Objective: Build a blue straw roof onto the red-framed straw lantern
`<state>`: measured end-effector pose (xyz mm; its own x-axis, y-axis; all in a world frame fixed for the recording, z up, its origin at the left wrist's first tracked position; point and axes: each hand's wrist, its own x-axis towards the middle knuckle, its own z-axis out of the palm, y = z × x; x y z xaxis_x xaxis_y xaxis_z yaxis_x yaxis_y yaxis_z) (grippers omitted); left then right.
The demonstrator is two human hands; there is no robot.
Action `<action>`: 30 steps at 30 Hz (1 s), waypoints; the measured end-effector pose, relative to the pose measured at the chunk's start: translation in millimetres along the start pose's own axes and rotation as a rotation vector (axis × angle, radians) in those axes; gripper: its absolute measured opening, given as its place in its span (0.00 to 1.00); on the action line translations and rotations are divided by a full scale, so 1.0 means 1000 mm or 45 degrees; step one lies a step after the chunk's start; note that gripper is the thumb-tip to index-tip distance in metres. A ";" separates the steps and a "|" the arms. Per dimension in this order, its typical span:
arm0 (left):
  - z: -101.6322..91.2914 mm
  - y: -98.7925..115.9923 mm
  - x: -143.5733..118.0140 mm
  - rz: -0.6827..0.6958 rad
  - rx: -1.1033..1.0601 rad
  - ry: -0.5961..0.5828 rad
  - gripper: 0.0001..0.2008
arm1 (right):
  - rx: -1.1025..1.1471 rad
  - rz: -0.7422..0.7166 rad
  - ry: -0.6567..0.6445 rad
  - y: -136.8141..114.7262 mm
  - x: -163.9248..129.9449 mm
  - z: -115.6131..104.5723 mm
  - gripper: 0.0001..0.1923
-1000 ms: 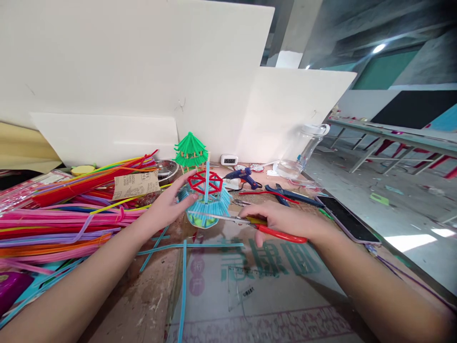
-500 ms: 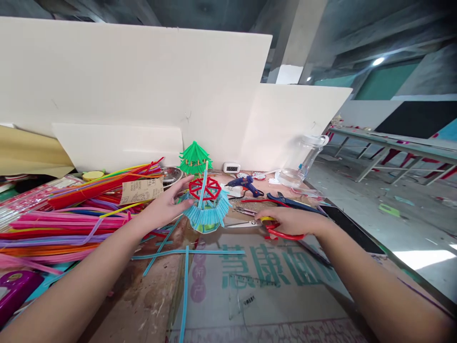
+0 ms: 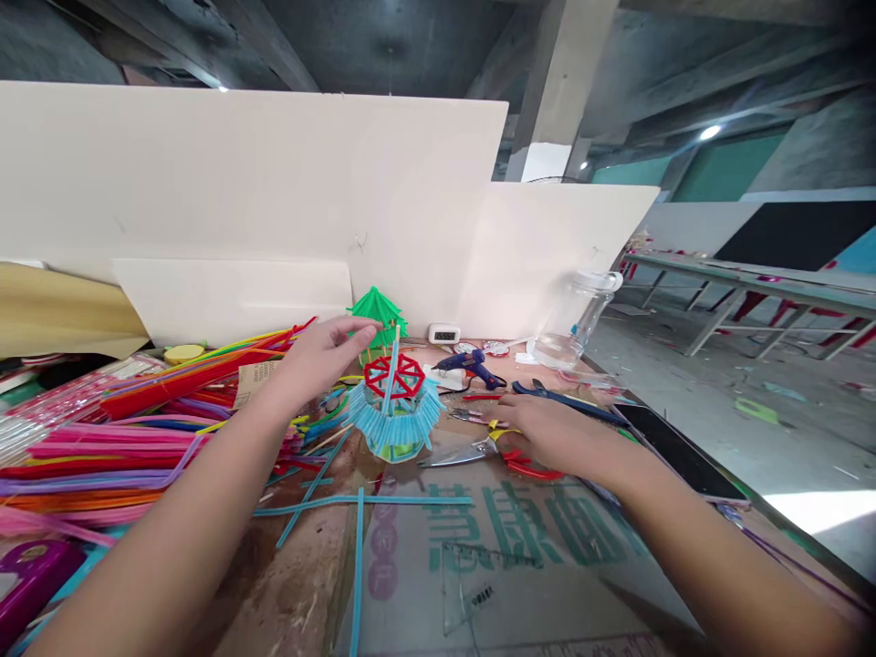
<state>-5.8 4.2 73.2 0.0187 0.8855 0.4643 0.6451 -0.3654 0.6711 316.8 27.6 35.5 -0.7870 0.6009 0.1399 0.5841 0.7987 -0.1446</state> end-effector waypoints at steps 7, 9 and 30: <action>0.014 0.000 0.008 0.000 -0.031 -0.092 0.28 | -0.459 -0.234 0.309 -0.058 0.019 0.003 0.08; 0.013 -0.003 0.007 0.015 -0.020 -0.089 0.27 | -0.601 -0.370 0.363 -0.066 0.026 0.009 0.05; 0.028 -0.033 0.008 -0.029 -0.325 -0.035 0.19 | 0.761 0.146 0.816 -0.053 0.120 -0.012 0.05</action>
<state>-5.5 31.0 38.7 0.0293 0.9003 0.4342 0.4321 -0.4031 0.8067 194.3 57.8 72.0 -0.3627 0.7219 0.5893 0.3100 0.6898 -0.6542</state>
